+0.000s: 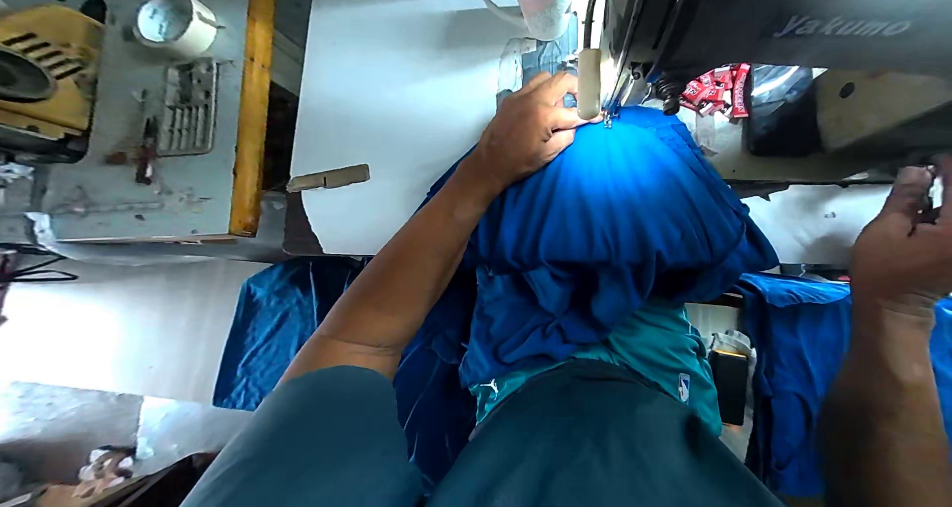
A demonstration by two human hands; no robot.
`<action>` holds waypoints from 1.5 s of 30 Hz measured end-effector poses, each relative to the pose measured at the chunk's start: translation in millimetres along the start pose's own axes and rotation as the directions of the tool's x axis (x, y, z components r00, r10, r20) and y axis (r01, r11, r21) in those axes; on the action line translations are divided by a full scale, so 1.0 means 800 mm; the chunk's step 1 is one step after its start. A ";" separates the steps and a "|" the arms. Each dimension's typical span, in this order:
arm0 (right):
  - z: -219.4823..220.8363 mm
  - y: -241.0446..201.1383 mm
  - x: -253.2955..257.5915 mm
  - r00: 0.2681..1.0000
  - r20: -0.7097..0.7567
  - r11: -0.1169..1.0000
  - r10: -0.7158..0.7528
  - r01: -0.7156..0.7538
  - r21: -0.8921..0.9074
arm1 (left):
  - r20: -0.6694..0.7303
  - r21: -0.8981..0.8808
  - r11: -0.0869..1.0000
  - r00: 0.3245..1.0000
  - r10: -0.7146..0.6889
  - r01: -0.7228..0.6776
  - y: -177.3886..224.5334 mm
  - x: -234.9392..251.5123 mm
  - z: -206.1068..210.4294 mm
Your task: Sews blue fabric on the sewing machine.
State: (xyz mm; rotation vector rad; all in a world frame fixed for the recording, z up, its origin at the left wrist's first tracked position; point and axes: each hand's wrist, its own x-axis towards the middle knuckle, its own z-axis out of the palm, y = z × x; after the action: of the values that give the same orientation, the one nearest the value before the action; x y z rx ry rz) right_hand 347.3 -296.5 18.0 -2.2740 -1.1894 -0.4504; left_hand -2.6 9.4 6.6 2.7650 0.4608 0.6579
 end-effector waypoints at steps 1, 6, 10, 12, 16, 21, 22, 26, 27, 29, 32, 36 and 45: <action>0.000 -0.003 0.002 0.999 0.051 1.000 0.003 -0.003 0.006 | -0.001 0.000 1.000 1.000 0.000 0.000 0.001 0.000 0.000; 0.007 -0.014 0.000 0.993 0.111 0.999 0.032 -0.034 0.016 | -0.011 0.004 1.000 1.000 0.008 -0.008 0.000 -0.002 0.002; 0.007 -0.013 0.002 0.997 0.076 1.000 0.013 -0.013 0.003 | -0.012 0.004 1.000 1.000 0.025 -0.025 -0.001 -0.001 0.001; 0.006 -0.014 0.002 0.998 0.064 1.000 0.005 -0.006 0.009 | -0.012 0.000 1.000 1.000 0.029 -0.029 0.001 -0.003 0.000; 0.006 -0.015 0.000 0.999 0.053 1.000 -0.011 0.012 -0.006 | -0.005 -0.001 0.999 0.999 0.034 -0.034 0.002 -0.002 -0.003; 0.004 -0.018 0.000 0.997 0.072 1.000 -0.013 0.013 -0.006 | -0.010 -0.012 0.998 0.998 0.057 -0.057 0.000 -0.003 -0.002; 0.004 -0.018 0.000 0.997 0.073 1.000 -0.012 0.012 -0.004 | -0.007 -0.010 0.998 0.998 0.060 -0.060 0.001 -0.003 -0.003; 0.007 -0.016 0.000 0.999 0.043 1.000 -0.021 0.022 -0.014 | -0.009 -0.016 0.998 0.998 0.060 -0.060 -0.002 -0.003 -0.001; 0.008 -0.015 0.000 0.999 0.038 1.000 -0.023 0.023 -0.015 | -0.009 -0.017 0.998 0.998 0.061 -0.061 -0.003 -0.003 -0.001; 0.009 -0.015 -0.002 0.999 0.030 1.000 -0.029 0.030 -0.010 | -0.002 -0.021 0.998 0.998 0.062 -0.062 -0.002 -0.004 -0.002; 0.007 -0.018 -0.001 0.999 0.044 1.000 -0.009 0.009 -0.008 | -0.002 -0.027 0.997 0.998 0.068 -0.068 -0.001 -0.004 -0.002; 0.008 -0.018 -0.002 1.000 0.027 1.000 -0.012 0.012 -0.009 | -0.005 -0.033 0.996 0.997 0.080 -0.080 -0.002 -0.004 -0.001; 0.007 -0.017 -0.003 0.999 0.031 1.000 -0.008 0.008 -0.001 | -0.014 -0.030 0.996 0.996 0.089 -0.089 -0.002 -0.005 -0.001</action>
State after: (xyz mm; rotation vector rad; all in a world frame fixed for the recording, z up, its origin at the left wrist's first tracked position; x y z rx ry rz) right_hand 335.1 -288.1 16.0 -2.2852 -1.2143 -0.4204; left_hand -6.7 9.6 5.1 2.7674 0.3289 0.6979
